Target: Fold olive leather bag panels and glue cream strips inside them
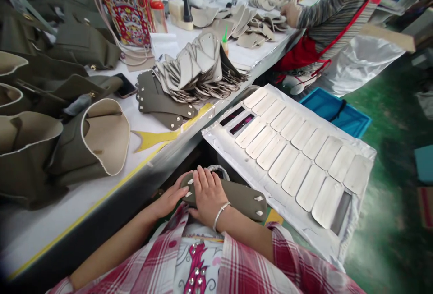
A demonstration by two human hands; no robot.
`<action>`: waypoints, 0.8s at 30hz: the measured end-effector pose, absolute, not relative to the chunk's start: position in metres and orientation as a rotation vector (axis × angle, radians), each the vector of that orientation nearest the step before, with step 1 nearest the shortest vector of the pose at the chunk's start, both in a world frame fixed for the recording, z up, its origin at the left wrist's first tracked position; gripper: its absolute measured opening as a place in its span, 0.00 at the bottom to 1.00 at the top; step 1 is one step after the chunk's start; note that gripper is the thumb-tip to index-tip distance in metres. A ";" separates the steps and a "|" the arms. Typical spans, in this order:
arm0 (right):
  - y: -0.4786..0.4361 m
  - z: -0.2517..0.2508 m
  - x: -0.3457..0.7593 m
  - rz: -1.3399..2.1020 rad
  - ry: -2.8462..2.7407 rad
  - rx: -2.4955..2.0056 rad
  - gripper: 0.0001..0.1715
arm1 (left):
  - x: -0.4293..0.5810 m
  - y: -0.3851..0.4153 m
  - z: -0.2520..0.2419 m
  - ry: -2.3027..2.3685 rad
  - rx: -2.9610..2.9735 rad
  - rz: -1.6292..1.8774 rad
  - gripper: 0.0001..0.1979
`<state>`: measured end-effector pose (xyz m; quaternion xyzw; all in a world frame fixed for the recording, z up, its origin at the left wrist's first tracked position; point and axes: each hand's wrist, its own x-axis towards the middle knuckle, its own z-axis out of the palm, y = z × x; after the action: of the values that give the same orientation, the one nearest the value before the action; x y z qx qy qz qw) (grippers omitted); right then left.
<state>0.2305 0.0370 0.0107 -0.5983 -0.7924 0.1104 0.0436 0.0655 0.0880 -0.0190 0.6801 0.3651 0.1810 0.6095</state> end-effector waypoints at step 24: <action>-0.052 0.000 0.399 1.336 -1.116 -1.891 0.23 | 0.201 0.060 0.024 0.443 2.738 -0.106 0.43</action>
<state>0.3994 -0.0521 -0.0002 -0.7060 -0.4164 0.4988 0.2817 0.2015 0.0603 0.0238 0.9700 0.1569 -0.0375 0.1818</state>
